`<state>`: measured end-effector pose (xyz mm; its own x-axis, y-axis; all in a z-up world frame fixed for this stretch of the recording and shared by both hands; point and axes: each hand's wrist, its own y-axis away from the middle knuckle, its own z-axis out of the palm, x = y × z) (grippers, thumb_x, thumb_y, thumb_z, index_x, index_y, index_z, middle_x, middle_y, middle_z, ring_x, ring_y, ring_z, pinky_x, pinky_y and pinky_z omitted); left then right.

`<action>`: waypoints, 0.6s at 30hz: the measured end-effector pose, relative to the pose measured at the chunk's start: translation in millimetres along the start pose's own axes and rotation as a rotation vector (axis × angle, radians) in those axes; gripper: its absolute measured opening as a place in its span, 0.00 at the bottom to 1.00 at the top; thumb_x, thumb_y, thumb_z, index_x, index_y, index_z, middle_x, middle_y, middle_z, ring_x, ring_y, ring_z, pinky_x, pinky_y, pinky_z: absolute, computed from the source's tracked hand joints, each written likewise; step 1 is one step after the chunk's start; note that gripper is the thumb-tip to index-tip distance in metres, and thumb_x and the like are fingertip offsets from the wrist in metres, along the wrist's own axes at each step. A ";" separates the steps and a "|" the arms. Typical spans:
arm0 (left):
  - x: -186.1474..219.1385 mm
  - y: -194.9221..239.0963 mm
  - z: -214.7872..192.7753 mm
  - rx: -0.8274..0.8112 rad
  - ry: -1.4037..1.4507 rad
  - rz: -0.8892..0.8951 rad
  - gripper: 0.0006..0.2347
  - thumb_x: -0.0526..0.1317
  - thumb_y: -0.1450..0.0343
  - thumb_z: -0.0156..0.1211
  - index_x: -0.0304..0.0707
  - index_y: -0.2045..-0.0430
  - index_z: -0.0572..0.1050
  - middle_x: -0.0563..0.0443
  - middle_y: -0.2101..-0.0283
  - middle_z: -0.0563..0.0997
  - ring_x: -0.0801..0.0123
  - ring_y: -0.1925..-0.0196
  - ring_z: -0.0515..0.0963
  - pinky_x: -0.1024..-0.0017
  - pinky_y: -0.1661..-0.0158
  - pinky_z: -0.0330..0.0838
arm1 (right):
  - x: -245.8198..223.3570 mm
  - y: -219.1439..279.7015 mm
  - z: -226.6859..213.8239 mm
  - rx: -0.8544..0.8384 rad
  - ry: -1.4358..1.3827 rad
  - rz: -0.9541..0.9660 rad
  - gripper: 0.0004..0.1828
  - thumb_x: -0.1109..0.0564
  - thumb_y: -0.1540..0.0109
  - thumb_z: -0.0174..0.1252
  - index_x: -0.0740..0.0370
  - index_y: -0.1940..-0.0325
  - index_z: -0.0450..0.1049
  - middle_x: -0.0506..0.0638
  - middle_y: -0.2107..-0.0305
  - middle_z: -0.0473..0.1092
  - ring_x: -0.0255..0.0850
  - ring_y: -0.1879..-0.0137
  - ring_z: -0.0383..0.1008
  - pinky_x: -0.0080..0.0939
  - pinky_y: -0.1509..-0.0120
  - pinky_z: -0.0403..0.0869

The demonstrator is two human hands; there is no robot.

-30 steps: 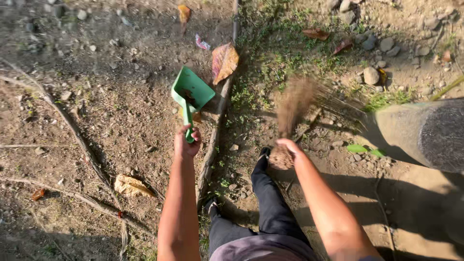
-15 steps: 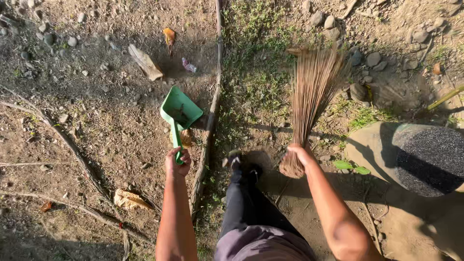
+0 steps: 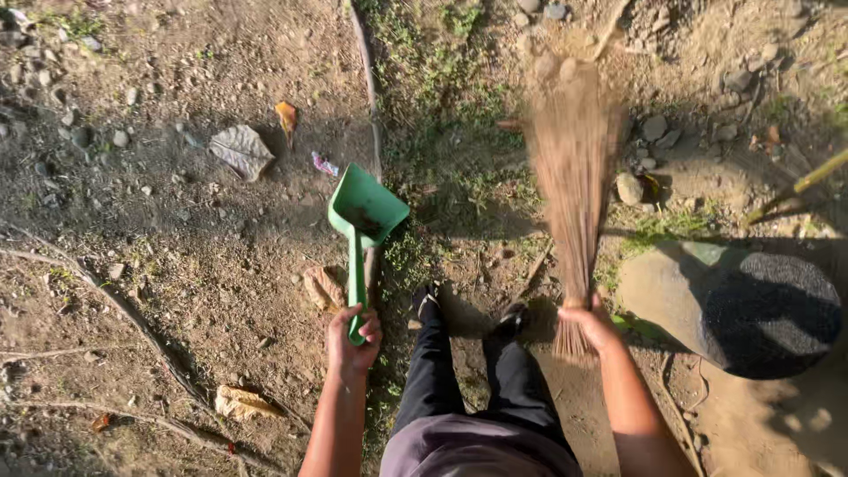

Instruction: The person sweeps dry leaves and dirt from a gravel and dirt ground into a green dustpan and then empties the debris into a black trash bin.

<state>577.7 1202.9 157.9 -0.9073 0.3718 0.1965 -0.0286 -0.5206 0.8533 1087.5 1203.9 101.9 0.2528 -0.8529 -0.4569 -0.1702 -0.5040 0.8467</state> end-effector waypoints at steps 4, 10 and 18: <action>-49.3 -44.1 41.9 -0.120 -0.043 -0.089 0.08 0.38 0.28 0.55 0.37 0.66 0.62 0.52 0.75 0.67 0.74 0.82 0.66 0.75 0.82 0.60 | -27.4 -109.0 -31.0 -0.144 -0.757 0.239 0.40 0.48 0.38 0.63 0.76 0.30 0.61 0.80 0.28 0.48 0.77 0.24 0.48 0.78 0.27 0.58; -130.5 -121.4 119.1 -0.016 -0.095 -0.209 0.06 0.38 0.30 0.53 0.37 0.66 0.64 0.50 0.75 0.70 0.71 0.82 0.66 0.74 0.81 0.61 | -27.3 -84.4 -77.9 -0.507 -0.252 0.291 0.49 0.52 0.40 0.66 0.58 0.23 0.43 0.76 0.34 0.62 0.69 0.32 0.65 0.70 0.30 0.67; -191.3 -142.4 179.7 0.049 -0.210 -0.105 0.05 0.37 0.27 0.49 0.37 0.63 0.64 0.51 0.76 0.69 0.71 0.81 0.66 0.73 0.80 0.61 | 57.6 9.0 -187.0 -0.102 -0.137 0.084 0.49 0.52 0.41 0.66 0.61 0.24 0.44 0.69 0.46 0.69 0.62 0.44 0.71 0.70 0.33 0.66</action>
<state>830.7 1344.0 85.5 -0.7929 0.5766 0.1969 -0.0933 -0.4343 0.8959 1278.6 1175.7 134.2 0.1086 -0.9053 -0.4106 -0.0863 -0.4201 0.9034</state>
